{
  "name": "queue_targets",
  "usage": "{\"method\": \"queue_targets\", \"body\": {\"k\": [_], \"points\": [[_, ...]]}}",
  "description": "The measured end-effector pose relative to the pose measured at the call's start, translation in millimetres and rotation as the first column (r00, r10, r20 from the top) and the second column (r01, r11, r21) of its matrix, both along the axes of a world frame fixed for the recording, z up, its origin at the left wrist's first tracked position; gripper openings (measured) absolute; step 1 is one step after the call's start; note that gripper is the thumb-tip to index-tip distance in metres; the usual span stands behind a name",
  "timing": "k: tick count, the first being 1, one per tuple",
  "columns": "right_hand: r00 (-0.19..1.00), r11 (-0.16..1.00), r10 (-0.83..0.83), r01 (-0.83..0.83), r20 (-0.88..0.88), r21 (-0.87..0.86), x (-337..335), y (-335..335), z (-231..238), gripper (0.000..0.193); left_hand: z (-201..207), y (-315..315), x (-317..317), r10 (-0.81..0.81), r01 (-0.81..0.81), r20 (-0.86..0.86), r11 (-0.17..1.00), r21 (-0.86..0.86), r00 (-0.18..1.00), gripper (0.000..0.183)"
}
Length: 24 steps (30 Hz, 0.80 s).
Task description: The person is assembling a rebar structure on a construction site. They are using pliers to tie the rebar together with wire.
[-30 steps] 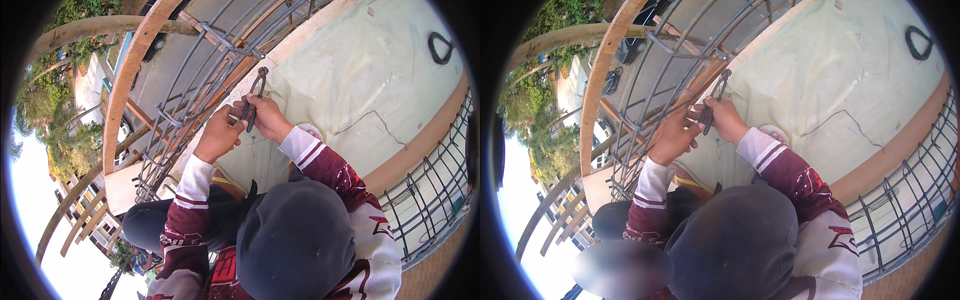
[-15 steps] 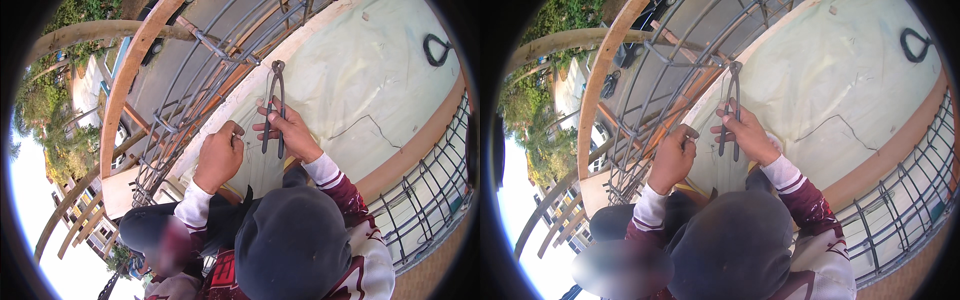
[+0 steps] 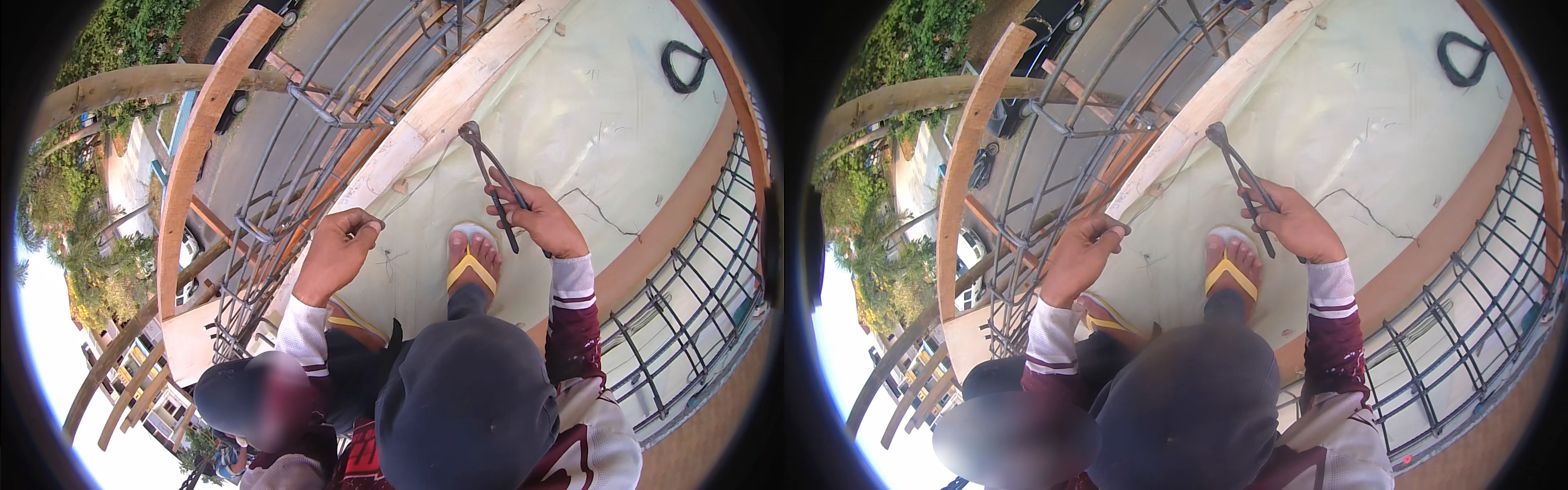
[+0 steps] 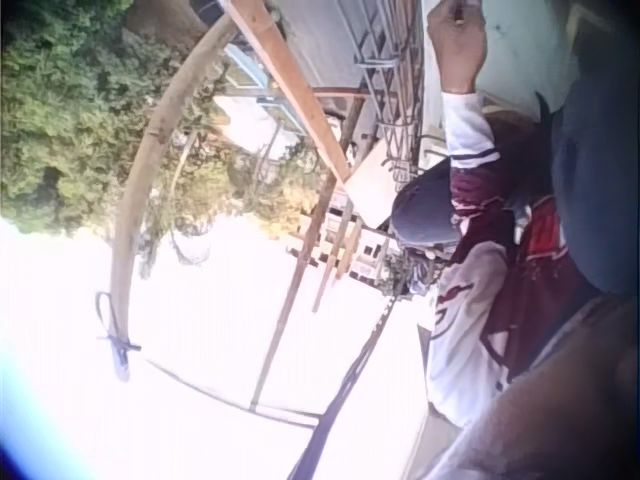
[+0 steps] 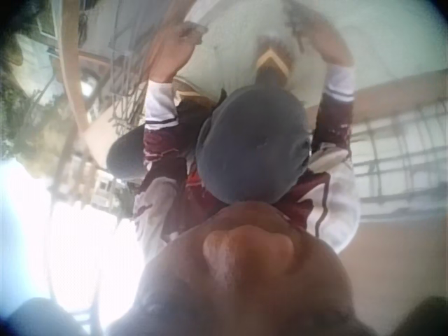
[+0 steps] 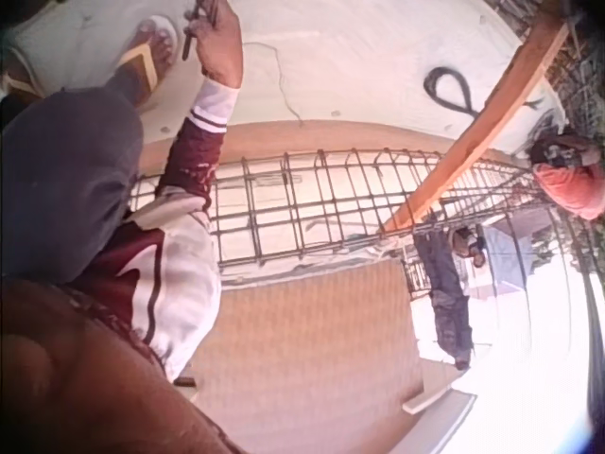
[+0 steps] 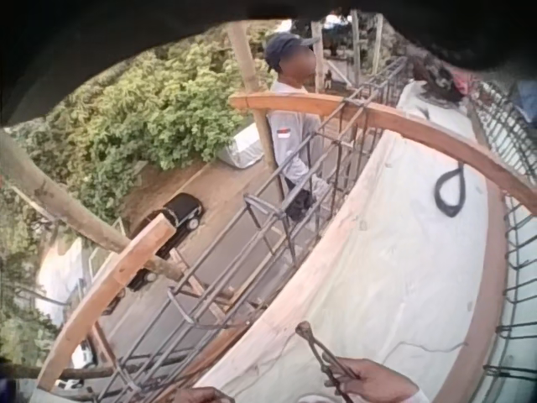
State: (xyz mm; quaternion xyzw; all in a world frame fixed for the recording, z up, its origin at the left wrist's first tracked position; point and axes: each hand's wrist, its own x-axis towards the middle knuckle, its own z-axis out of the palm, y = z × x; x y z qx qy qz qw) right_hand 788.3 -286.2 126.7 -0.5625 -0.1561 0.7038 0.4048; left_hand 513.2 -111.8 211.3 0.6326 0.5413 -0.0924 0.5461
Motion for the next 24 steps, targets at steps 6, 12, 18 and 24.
{"method": "queue_targets", "body": {"k": [6, 12, 18, 24], "points": [[0.973, 0.985, -0.075, 0.107, -0.219, 0.139, 2, 3, 8, 0.082, 10, -5, 10, -0.032, 0.122, -0.154, 0.776, 0.618, 0.988, 0.013], [0.819, 0.946, 0.274, -0.325, 0.504, 0.014, 3, 1, 17, 0.069, -9, -17, 19, -0.049, 0.353, -0.436, 0.671, 0.652, 0.899, 0.018], [0.796, 0.931, 0.286, -0.362, 0.533, 0.040, 16, -13, 30, 0.064, -42, -10, 35, -0.144, 0.325, -0.316, 0.684, 0.654, 0.938, 0.018], [0.810, 0.986, 0.156, -0.096, 0.565, -0.135, 42, -37, 28, 0.061, -44, -8, 58, 0.023, -0.056, 0.167, 0.978, 0.200, 0.986, 0.015]]}}
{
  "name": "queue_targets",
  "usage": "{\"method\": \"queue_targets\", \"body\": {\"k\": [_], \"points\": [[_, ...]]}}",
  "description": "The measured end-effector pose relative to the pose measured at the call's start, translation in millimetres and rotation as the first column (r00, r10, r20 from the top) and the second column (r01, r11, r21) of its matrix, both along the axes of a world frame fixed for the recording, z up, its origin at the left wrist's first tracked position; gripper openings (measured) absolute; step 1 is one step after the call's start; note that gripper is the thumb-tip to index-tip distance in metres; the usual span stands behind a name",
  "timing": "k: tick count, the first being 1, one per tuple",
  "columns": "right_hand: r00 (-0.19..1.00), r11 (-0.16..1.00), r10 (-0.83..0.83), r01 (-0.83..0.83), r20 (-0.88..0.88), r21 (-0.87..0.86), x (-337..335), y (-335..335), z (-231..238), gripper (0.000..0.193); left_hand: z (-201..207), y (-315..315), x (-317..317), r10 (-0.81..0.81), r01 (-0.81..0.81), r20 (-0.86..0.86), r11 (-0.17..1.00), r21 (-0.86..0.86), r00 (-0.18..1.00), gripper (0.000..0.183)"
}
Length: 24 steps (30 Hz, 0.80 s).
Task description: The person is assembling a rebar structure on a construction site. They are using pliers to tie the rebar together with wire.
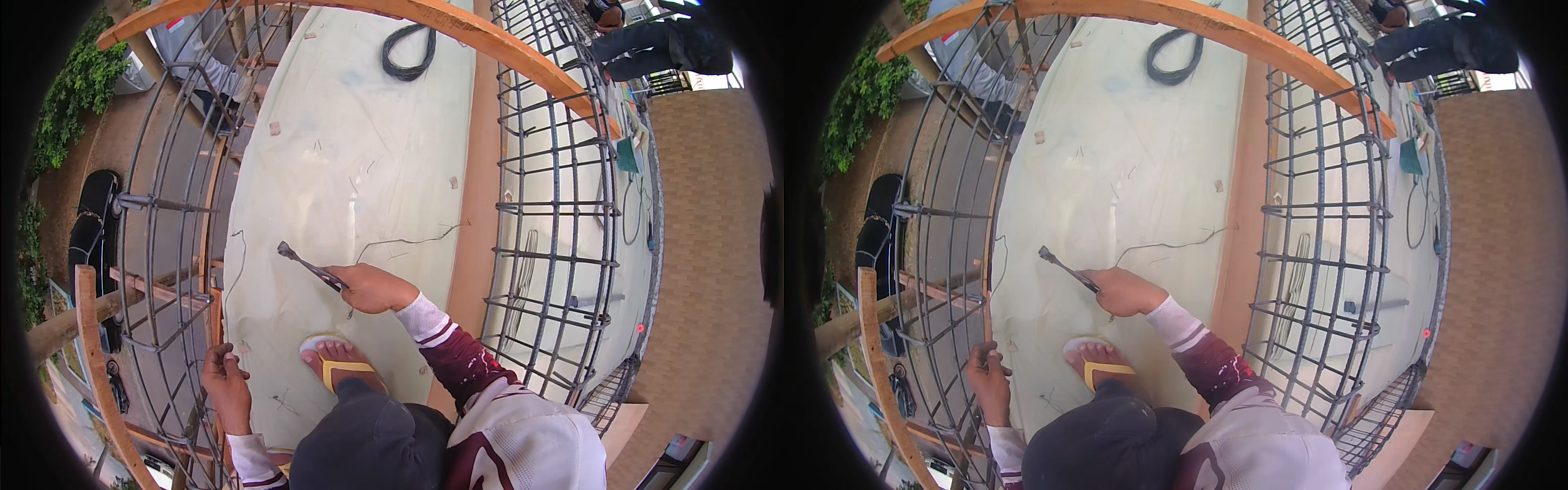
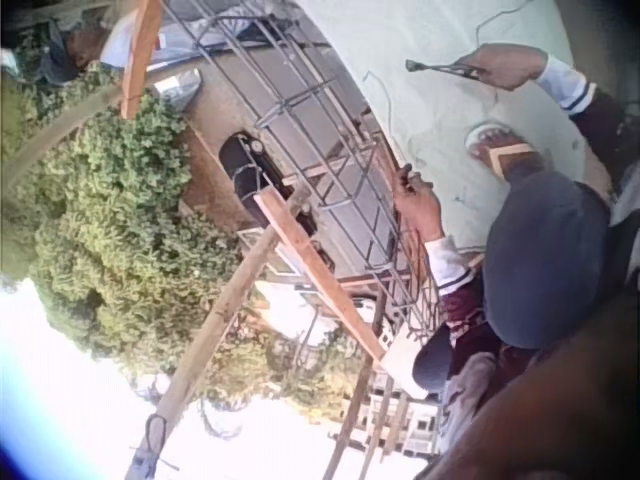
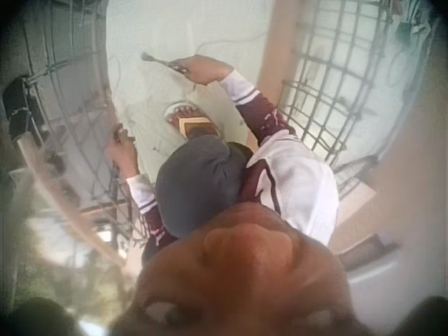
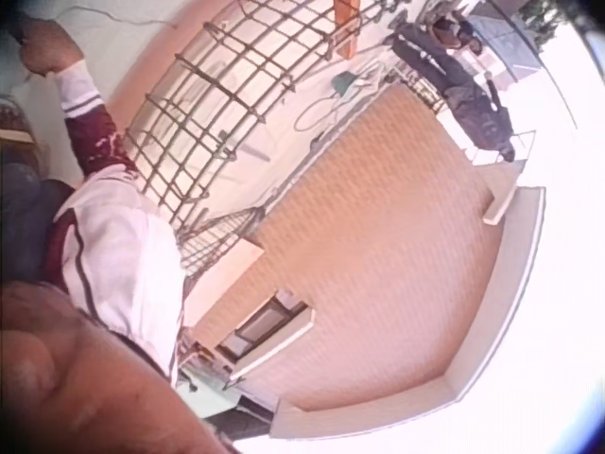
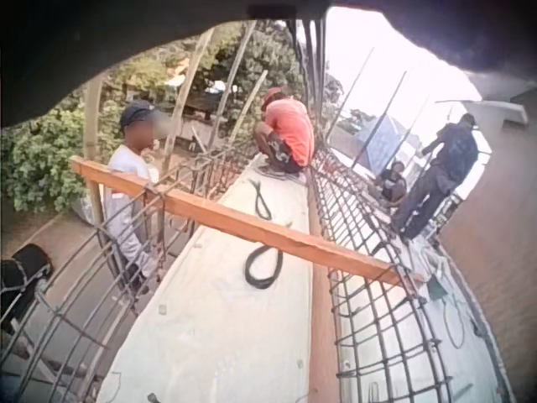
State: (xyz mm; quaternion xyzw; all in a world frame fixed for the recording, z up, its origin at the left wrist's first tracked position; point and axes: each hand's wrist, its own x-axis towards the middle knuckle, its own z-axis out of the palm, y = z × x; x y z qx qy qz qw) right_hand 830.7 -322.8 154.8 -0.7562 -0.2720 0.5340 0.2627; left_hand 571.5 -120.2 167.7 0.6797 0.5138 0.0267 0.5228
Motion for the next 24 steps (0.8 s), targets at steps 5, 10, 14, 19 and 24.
{"method": "queue_targets", "body": {"k": [5, 10, 14, 19, 24], "points": [[0.793, 0.982, -0.191, 0.149, 0.578, 0.120, -9, 4, -22, 0.057, 3, -6, 21, 0.026, -0.016, 0.062, 0.988, -0.152, 0.998, 0.015], [0.858, 0.821, -0.480, 0.364, 0.186, 0.440, -27, 29, -25, 0.062, 8, -12, 41, -0.020, 0.057, 0.210, 0.984, -0.168, 0.978, 0.015], [0.706, 0.570, -0.516, 0.705, -0.485, 0.421, -33, 53, -19, 0.055, 16, -16, 49, -0.103, 0.146, 0.190, 0.962, -0.229, 0.976, 0.016], [0.570, 0.423, -0.538, 0.820, -0.621, 0.386, -33, 66, -16, 0.042, 18, -16, 48, -0.163, 0.192, 0.130, 0.946, -0.260, 0.978, 0.016], [0.646, 0.549, -0.444, 0.744, -0.621, 0.381, -40, 68, -11, 0.039, 15, -25, 43, -0.072, 0.139, 0.181, 0.908, -0.396, 0.981, 0.015]]}}
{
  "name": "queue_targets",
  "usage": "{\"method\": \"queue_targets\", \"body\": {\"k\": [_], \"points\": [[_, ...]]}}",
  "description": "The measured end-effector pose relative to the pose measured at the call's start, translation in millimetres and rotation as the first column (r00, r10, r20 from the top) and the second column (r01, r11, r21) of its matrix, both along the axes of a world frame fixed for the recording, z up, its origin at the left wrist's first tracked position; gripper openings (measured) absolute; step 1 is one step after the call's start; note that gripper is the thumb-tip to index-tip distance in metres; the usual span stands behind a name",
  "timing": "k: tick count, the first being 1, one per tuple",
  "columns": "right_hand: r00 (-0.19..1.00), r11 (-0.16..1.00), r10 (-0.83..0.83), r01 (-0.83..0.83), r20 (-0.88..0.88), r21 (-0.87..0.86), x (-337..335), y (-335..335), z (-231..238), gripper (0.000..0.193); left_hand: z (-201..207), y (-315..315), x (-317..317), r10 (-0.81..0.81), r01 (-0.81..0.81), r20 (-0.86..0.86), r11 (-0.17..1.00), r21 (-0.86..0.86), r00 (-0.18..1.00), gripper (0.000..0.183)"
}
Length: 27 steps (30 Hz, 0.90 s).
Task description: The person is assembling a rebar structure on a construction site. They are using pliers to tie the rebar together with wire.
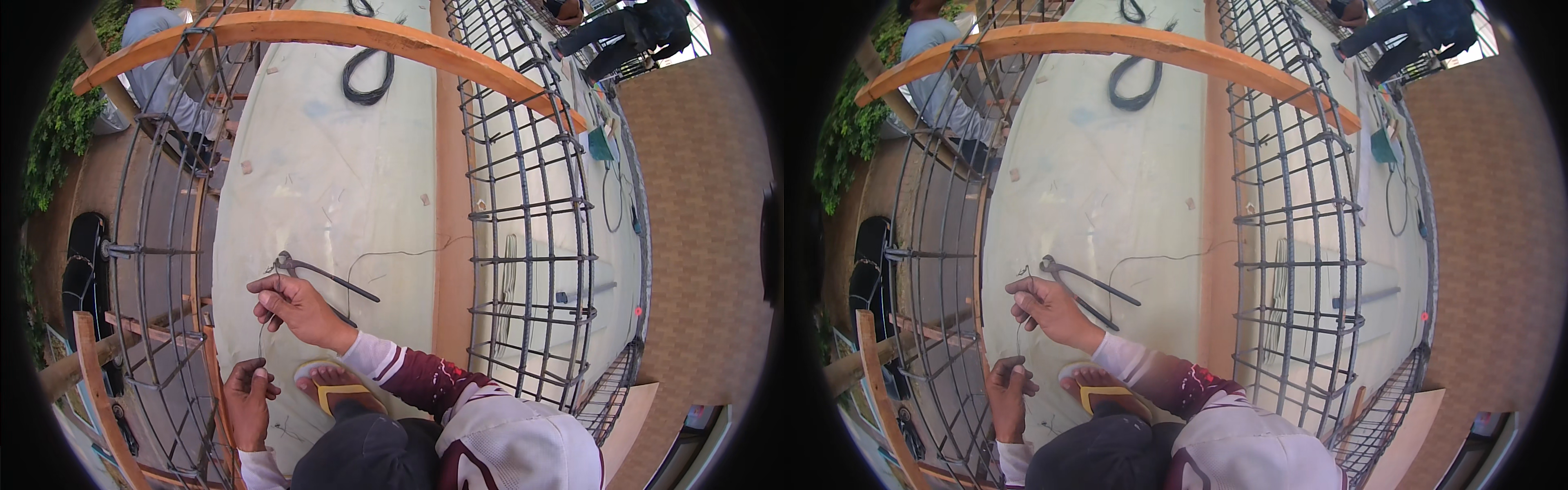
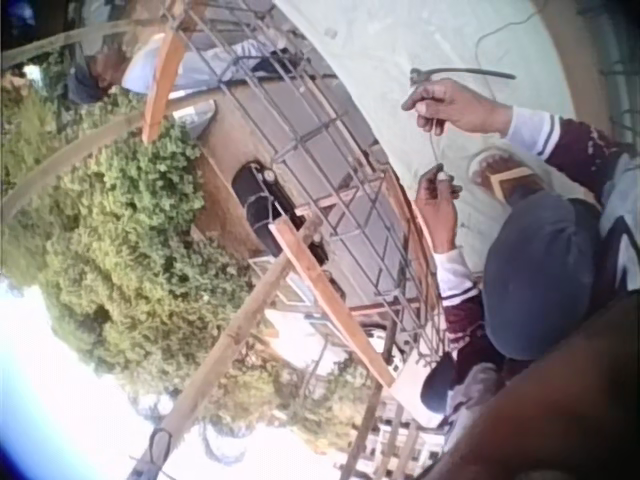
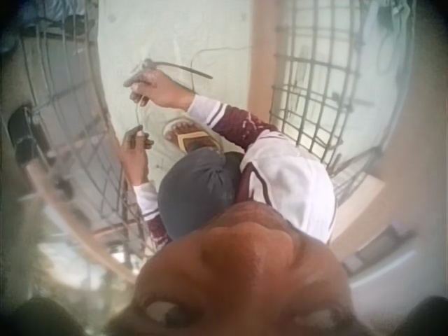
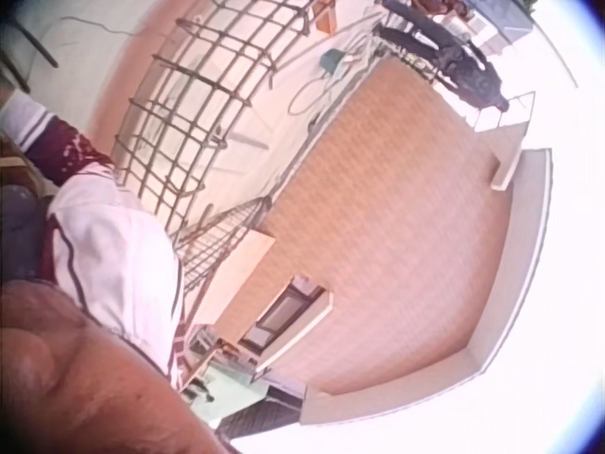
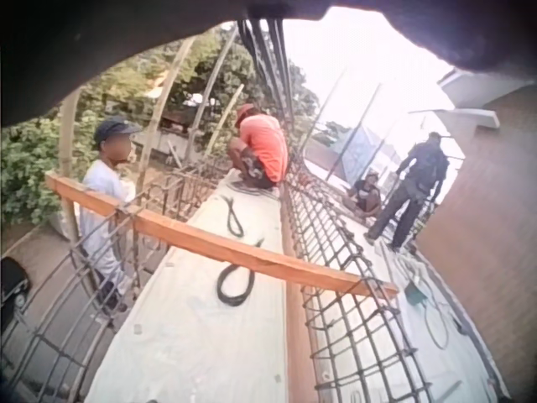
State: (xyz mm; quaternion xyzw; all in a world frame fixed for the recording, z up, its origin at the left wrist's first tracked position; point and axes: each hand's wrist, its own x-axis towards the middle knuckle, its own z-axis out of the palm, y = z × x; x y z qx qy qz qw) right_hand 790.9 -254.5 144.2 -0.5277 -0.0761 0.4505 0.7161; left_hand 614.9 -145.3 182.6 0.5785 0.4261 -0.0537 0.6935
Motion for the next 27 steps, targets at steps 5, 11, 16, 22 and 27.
{"method": "queue_targets", "body": {"k": [5, 11, 16, 22, 27], "points": [[0.978, 0.989, -0.090, 0.110, -0.189, 0.098, -3, 6, 1, 0.041, -4, 1, -2, 0.088, -0.088, -0.007, 0.994, -0.062, 0.996, 0.014], [0.968, 0.995, -0.046, 0.067, -0.247, 0.074, 7, 3, -1, 0.041, -4, 8, -9, 0.083, -0.086, -0.023, 0.979, -0.183, 0.996, 0.013], [0.965, 0.993, -0.052, 0.078, -0.256, 0.093, 12, 2, 0, 0.037, -8, 4, -10, 0.037, -0.041, -0.024, 0.976, -0.214, 0.999, 0.013], [0.960, 0.988, -0.024, 0.066, -0.280, 0.139, 17, 1, -1, 0.039, -10, 4, -14, 0.039, -0.029, 0.022, 0.939, -0.343, 0.999, 0.013], [0.998, 1.000, -0.014, 0.014, -0.062, -0.016, 21, 3, -2, 0.037, -9, 9, -17, 0.114, -0.088, 0.036, 0.897, -0.433, 0.993, 0.014]]}}
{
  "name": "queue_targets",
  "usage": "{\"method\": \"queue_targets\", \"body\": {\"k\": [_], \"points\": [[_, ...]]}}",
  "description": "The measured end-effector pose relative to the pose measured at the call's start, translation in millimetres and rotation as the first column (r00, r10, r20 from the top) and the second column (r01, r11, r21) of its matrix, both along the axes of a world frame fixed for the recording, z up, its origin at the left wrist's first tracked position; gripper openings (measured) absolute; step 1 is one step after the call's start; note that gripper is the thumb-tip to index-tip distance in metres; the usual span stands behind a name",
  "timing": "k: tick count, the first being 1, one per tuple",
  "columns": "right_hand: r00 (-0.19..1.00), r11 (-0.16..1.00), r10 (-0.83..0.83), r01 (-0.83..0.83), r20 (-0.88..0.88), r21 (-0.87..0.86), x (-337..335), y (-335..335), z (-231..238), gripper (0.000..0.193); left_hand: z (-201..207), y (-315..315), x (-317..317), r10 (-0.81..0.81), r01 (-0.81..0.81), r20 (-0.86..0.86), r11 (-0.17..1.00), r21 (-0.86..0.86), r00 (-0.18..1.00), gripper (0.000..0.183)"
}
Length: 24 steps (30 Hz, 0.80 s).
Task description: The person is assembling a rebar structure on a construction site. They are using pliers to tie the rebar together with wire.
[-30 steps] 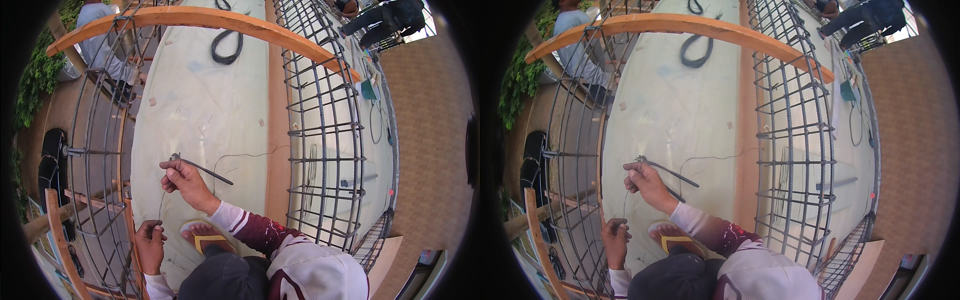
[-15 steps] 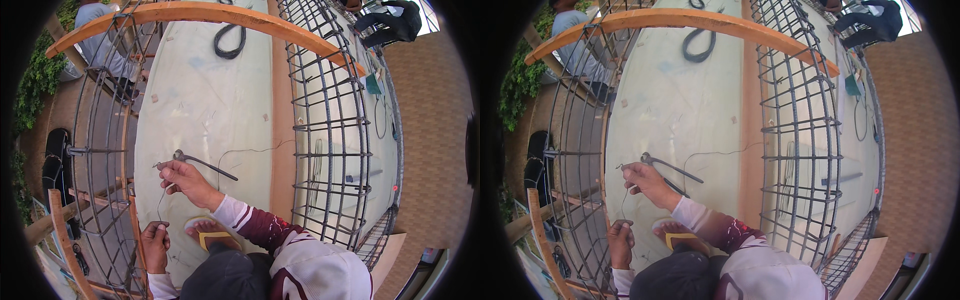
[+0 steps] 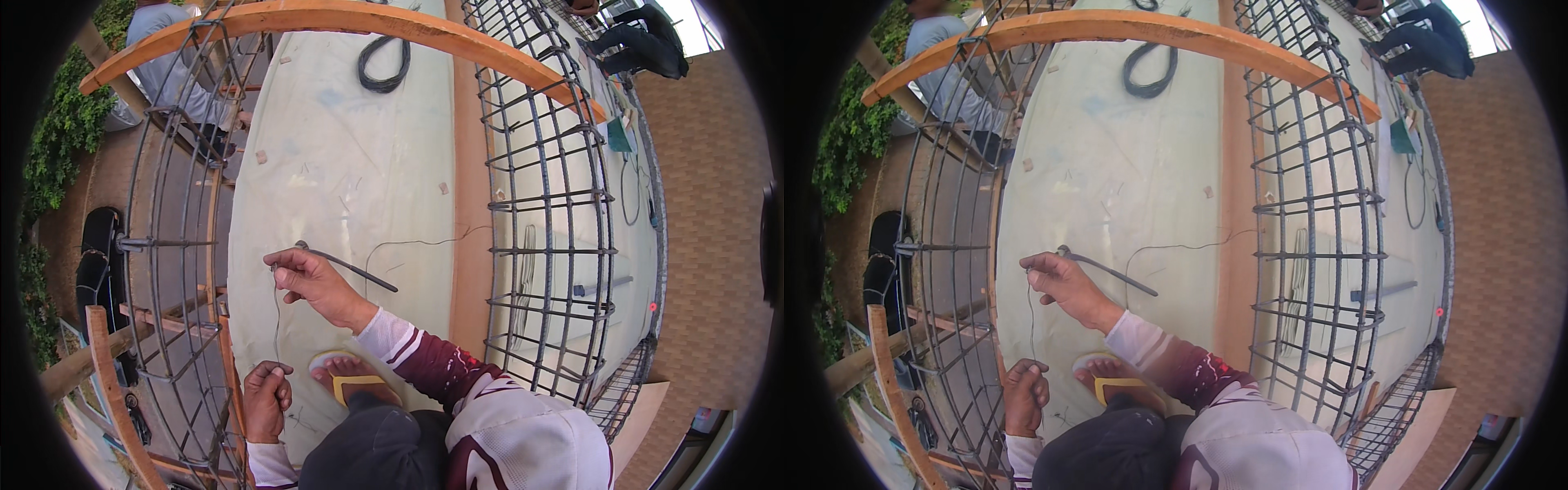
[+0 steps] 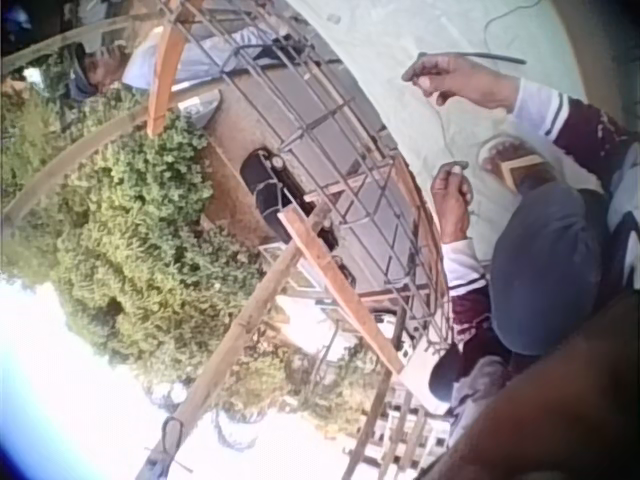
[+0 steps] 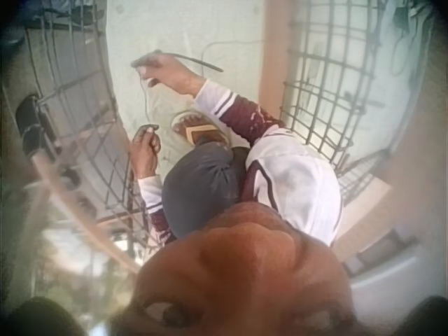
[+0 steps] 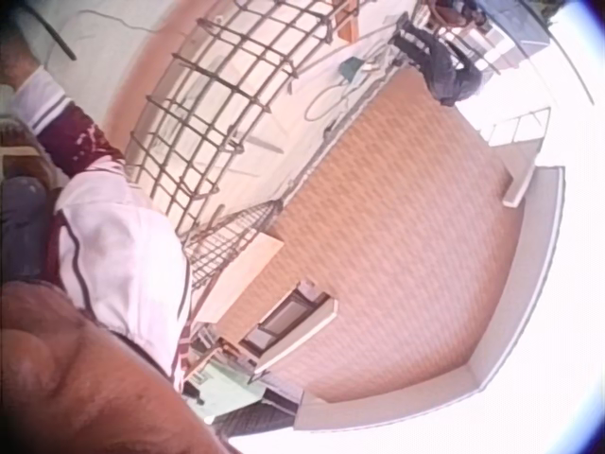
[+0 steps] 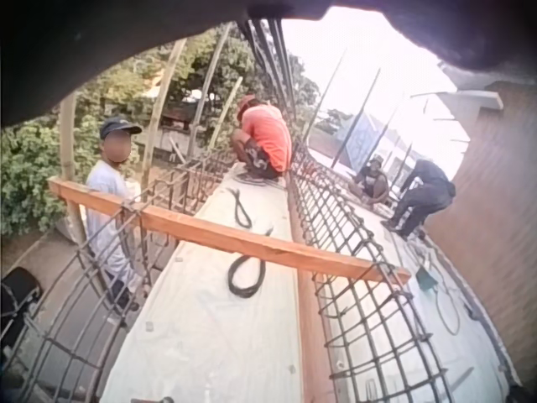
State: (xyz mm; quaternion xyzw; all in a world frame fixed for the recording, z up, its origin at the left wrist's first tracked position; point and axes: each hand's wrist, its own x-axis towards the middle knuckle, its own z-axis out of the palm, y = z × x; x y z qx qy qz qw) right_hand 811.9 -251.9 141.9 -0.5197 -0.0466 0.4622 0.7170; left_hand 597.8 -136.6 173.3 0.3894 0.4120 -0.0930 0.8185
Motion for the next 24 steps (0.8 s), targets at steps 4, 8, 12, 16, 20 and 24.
{"method": "queue_targets", "body": {"k": [4, 8, 12, 16, 20, 24], "points": [[0.953, 0.999, 0.005, 0.007, 0.302, -0.039, 2, 2, 0, 0.036, 2, 1, -1, -0.036, 0.037, -0.033, 0.999, 0.024, 0.999, 0.018], [0.936, 0.999, 0.025, -0.011, 0.352, -0.043, -1, 6, 1, 0.036, 4, -2, 1, -0.011, 0.014, -0.033, 0.997, 0.071, 0.999, 0.023], [0.967, 1.000, -0.012, 0.008, 0.254, 0.018, -11, 10, 4, 0.033, 6, -5, 6, 0.025, -0.022, -0.026, 0.995, 0.098, 0.999, 0.025], [0.968, 0.997, 0.077, -0.081, 0.238, 0.007, -21, 15, 4, 0.032, 7, -6, 9, 0.087, -0.085, -0.010, 0.992, 0.089, 0.996, 0.023], [0.961, 0.997, 0.076, -0.081, 0.267, 0.007, -30, 19, 2, 0.031, 4, -8, 8, 0.143, -0.143, 0.009, 0.984, 0.108, 0.990, 0.021], [0.958, 0.996, 0.091, -0.093, 0.270, -0.005, -36, 19, -1, 0.032, 1, -8, 4, 0.146, -0.151, 0.046, 0.979, 0.135, 0.988, 0.021]]}}
